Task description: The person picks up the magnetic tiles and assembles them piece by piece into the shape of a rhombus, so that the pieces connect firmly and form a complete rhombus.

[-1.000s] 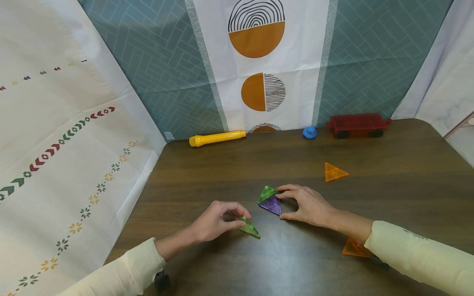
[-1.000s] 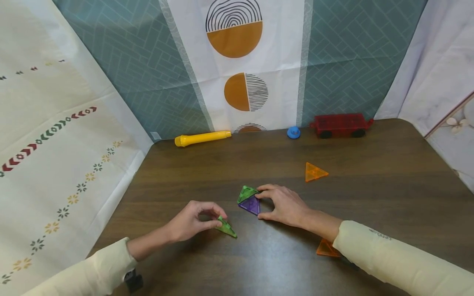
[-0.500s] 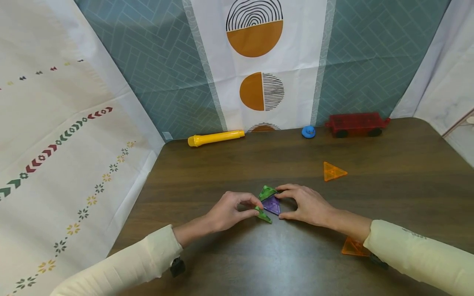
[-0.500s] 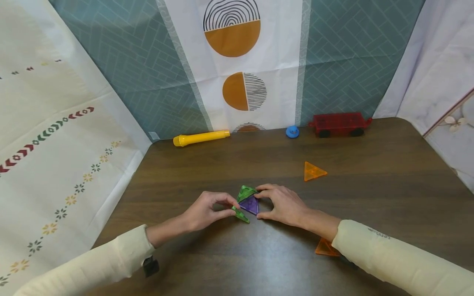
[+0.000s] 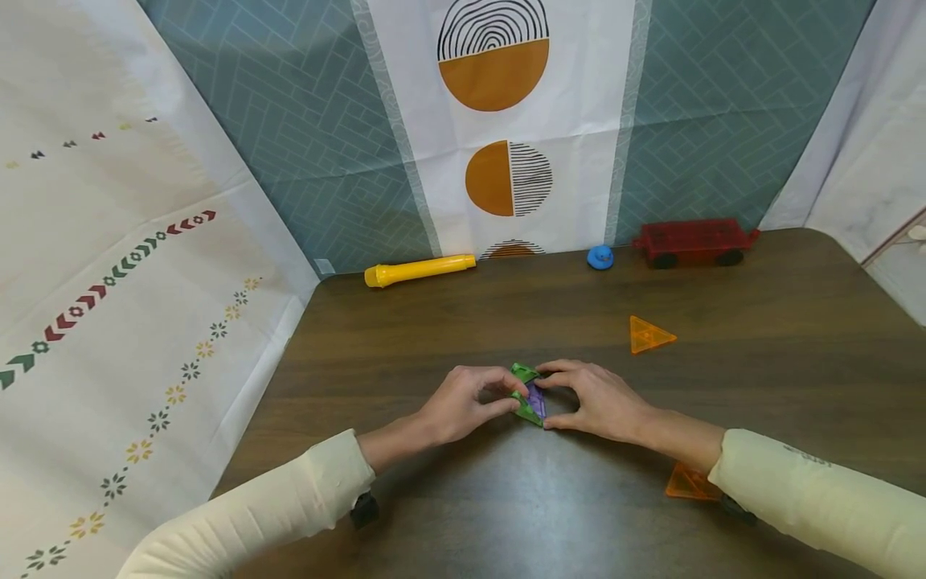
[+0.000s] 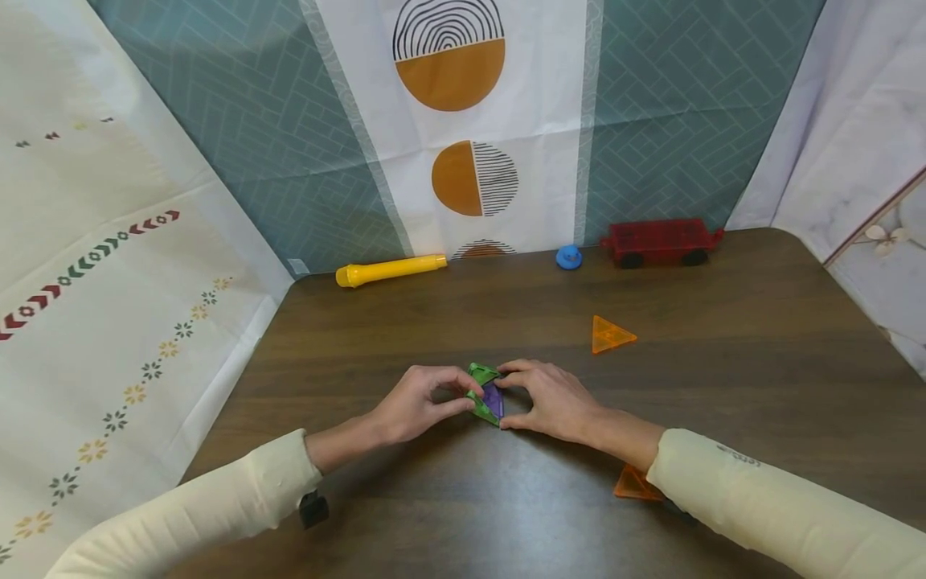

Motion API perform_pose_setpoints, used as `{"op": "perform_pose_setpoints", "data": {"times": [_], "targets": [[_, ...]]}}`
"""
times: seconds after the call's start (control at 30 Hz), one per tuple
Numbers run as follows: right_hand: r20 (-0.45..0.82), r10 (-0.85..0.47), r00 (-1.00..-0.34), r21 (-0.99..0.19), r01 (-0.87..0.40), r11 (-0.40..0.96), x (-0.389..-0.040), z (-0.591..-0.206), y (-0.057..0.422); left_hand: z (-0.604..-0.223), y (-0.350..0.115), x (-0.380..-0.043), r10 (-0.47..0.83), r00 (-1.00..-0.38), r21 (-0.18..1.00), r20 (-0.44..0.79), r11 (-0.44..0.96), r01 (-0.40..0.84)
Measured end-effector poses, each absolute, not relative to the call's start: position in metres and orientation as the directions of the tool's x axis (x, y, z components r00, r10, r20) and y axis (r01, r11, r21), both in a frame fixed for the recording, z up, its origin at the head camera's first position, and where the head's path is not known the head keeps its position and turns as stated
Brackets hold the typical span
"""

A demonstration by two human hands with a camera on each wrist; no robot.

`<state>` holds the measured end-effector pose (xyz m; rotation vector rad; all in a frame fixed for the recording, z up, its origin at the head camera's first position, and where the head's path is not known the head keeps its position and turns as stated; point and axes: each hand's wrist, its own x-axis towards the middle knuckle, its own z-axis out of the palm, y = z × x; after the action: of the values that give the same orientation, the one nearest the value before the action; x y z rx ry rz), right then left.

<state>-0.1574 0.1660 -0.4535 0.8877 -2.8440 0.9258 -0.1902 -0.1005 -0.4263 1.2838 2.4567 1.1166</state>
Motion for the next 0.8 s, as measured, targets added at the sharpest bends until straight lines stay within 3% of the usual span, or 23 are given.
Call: {"op": "perform_pose_setpoints", "data": {"times": [0.47, 0.8], "targets": [[0.157, -0.492, -0.857, -0.545, -0.49, 0.68, -0.157, -0.451, 0.165, -0.423, -0.105, -0.193, 0.763, -0.568, 0.646, 0.308, 0.27, 0.713], [0.171, -0.484, -0.858, -0.555, -0.49, 0.672, -0.157, -0.452, 0.164, -0.423, -0.115, -0.194, 0.723, -0.589, 0.58, 0.36, 0.321, 0.748]]}}
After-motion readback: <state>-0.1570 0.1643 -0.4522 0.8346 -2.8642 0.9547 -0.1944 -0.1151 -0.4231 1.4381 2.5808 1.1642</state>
